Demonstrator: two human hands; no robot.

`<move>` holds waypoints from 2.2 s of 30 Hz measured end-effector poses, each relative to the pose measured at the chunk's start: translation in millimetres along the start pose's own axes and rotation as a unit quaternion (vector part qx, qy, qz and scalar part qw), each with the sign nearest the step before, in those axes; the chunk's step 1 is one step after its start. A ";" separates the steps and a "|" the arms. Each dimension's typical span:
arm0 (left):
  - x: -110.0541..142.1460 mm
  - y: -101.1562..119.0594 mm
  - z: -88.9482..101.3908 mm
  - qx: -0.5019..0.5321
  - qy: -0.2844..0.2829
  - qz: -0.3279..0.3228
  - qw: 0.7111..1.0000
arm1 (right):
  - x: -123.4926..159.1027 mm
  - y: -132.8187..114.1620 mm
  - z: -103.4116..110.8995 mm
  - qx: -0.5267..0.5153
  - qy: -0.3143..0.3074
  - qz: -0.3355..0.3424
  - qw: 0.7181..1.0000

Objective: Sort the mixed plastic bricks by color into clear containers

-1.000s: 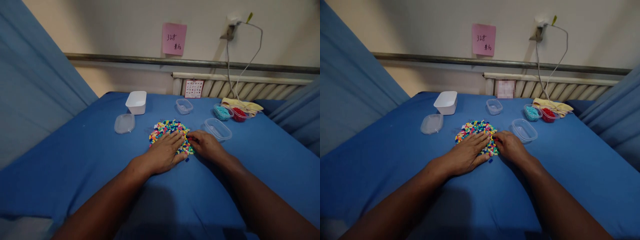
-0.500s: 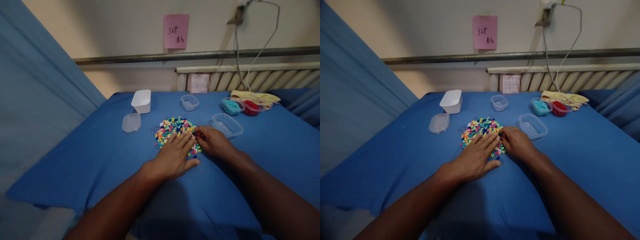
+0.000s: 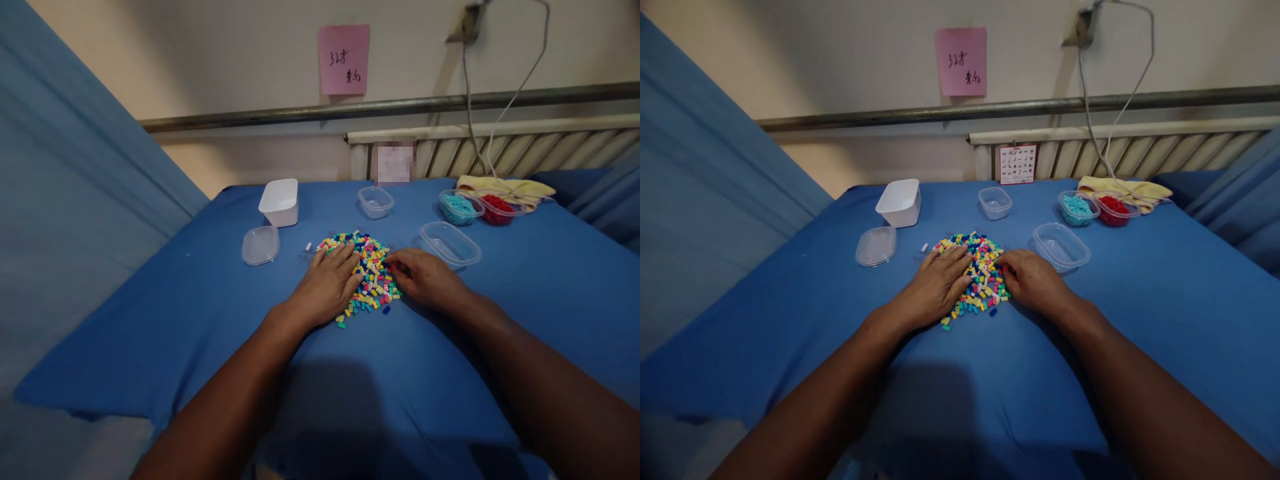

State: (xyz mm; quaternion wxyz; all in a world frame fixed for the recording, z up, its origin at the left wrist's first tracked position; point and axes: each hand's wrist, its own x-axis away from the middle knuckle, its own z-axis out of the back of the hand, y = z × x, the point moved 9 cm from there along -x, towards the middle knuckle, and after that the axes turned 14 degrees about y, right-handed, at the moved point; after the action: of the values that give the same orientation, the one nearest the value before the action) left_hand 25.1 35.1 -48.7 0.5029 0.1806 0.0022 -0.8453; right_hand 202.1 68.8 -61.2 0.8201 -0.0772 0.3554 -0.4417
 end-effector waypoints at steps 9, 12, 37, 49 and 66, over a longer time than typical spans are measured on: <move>5.0 31.3 5.5 0.049 -0.016 -0.092 0.994 | -0.3 2.3 2.1 -0.041 0.009 0.000 0.999; 2.5 30.3 14.7 0.038 0.025 -0.081 0.996 | -0.4 -1.9 4.5 -0.048 0.004 0.012 0.999; -4.1 -112.0 31.3 0.264 0.318 0.308 0.857 | 4.1 -6.8 3.8 0.073 -0.066 0.008 0.995; -1.5 -118.4 34.5 0.259 0.329 0.327 0.847 | -5.5 21.6 108.7 0.139 0.226 -0.025 0.964; -2.1 -120.1 28.4 0.271 0.323 0.322 0.848 | 2.4 -26.0 29.3 -0.024 0.056 0.072 0.996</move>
State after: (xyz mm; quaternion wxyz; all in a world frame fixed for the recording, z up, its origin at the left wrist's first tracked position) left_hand -84.8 90.9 -42.9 0.6487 0.5633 -0.1226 -0.4969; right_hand 204.6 45.9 -29.5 0.8264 -0.0459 0.4160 -0.3766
